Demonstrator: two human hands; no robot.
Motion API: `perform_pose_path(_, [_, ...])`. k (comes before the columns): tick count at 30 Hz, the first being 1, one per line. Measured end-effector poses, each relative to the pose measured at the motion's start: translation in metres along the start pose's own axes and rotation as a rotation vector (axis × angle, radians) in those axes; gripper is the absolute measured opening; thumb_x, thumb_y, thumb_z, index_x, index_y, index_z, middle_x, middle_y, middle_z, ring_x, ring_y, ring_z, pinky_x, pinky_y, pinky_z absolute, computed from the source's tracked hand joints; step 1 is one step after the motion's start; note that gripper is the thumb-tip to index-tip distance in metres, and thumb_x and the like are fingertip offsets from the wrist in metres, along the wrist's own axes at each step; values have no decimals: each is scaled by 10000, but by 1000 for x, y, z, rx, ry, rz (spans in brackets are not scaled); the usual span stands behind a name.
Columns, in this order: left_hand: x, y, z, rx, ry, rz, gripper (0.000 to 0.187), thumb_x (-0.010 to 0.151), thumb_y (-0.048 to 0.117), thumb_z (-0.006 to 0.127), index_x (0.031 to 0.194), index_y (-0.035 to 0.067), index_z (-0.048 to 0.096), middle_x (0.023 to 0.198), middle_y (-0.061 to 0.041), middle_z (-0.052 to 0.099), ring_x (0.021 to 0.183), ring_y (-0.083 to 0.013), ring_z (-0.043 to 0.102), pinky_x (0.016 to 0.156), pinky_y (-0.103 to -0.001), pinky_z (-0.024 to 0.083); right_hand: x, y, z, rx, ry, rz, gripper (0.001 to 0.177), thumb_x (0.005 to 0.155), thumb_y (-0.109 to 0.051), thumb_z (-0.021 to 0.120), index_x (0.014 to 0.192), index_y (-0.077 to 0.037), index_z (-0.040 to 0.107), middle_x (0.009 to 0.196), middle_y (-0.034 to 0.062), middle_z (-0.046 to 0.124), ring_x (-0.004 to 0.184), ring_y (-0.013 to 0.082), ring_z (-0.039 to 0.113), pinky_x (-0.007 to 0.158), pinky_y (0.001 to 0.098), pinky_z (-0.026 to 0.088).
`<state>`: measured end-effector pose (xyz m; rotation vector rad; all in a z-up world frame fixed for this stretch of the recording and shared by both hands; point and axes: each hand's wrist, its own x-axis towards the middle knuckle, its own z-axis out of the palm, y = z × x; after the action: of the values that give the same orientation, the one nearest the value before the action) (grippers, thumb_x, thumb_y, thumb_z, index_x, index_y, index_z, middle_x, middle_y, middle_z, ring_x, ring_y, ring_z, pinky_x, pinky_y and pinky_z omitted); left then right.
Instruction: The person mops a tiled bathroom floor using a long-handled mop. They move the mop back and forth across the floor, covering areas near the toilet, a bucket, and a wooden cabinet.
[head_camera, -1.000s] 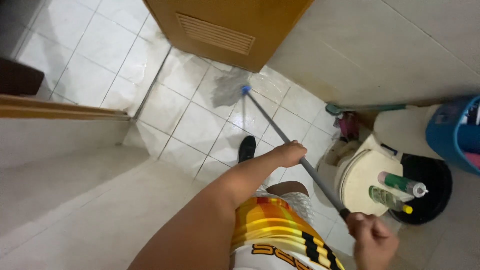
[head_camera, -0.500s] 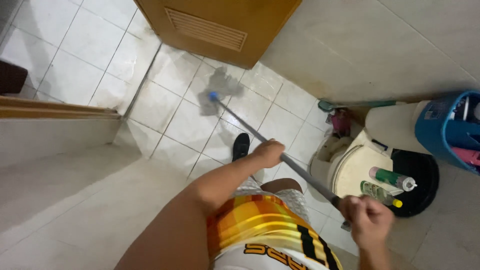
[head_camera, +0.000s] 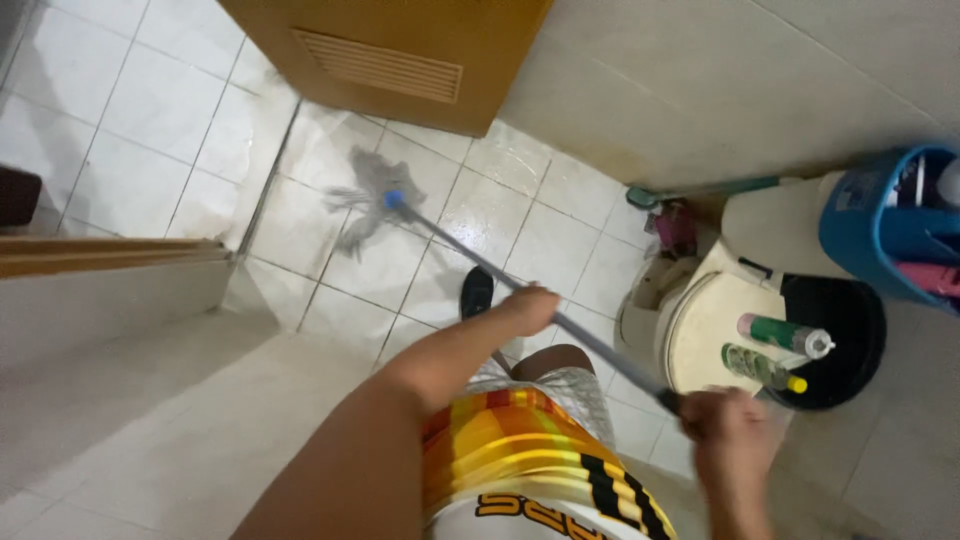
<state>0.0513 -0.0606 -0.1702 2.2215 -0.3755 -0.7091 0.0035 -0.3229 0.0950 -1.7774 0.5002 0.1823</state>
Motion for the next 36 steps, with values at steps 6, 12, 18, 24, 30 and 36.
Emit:
perform_pose_path(6, [49,79,-9,-79,93,189,211,871,164,701,1054,58,693,1143,-159,713,1160,-373,617,975,-487,525,-17,-16,-62,80,111,-103,466,1115,-103,611,694,-81,411,633,42,446,568,126,526,531,324,410])
perform_pose_path(12, [56,98,-19,-132,1,172,248,823,172,712,1060,98,699,1192,-135,659,1171,-351,574,934,-469,516,-72,-56,3,-600,60,-587,307,1074,-57,558,790,54,593,779,216,699,713,157,681,685,285,540])
perform_pose_path(18, [27,100,-24,-152,150,173,197,845,164,727,1019,80,691,1133,-143,671,1154,-356,589,973,-465,502,-52,-54,-30,-576,-29,-505,322,1067,-46,610,753,22,581,782,201,703,650,154,687,585,309,556])
perform_pose_path(24, [-26,63,-22,-229,212,27,161,857,161,720,939,57,629,1035,-147,671,1090,-346,614,926,-462,513,-20,-53,-8,-216,-288,-585,320,1042,-27,579,727,-14,524,622,143,601,543,160,575,503,296,493])
perform_pose_path(30, [-59,-18,-11,-73,260,-100,203,836,133,736,956,19,619,1065,-192,657,1087,-384,609,941,-473,504,23,33,25,249,-555,-444,205,1014,-140,615,844,-29,589,759,142,693,730,241,695,753,458,578])
perform_pose_path(36, [-49,-59,4,-50,346,-313,159,839,43,659,997,30,667,1145,-214,645,1142,-415,583,999,-470,488,8,-4,87,413,-735,-85,245,963,-237,622,801,-54,614,1099,108,740,1248,280,609,1203,546,297])
